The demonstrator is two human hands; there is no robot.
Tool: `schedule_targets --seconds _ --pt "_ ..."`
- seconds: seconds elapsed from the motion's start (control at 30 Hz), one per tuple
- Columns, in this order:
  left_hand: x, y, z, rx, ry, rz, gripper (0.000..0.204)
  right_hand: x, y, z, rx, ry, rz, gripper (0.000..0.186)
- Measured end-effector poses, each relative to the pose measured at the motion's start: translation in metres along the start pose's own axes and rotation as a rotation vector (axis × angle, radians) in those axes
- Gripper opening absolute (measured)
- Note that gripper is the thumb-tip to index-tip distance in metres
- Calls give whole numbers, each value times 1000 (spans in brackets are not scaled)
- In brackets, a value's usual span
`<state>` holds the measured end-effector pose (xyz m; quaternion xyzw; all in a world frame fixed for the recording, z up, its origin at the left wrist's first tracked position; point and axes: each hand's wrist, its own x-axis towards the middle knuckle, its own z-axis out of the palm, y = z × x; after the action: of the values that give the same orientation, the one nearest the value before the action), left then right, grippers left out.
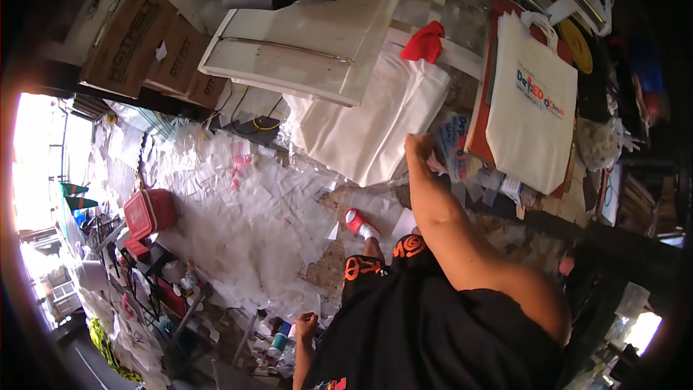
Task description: The person positions transfer prints onto tote bags on a heat press platform, operates the heat press machine to press the designs, and sets up additional tote bags.
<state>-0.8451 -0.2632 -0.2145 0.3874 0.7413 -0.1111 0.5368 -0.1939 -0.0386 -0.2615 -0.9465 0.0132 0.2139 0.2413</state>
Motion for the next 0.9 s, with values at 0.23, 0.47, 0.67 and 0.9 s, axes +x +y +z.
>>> schedule_targets --seconds 0.23,0.47,0.67,0.9 --pt "34 60 -13 1 13 175 33 18 14 14 -18 121 38 33" --pt "36 108 -24 23 84 361 34 8 21 27 -3 92 -74 22" --pt "32 97 -17 104 29 319 36 36 18 22 -112 95 30 26" --pt "40 97 -12 -17 20 219 32 -44 -6 -56 689 -295 -74 26"
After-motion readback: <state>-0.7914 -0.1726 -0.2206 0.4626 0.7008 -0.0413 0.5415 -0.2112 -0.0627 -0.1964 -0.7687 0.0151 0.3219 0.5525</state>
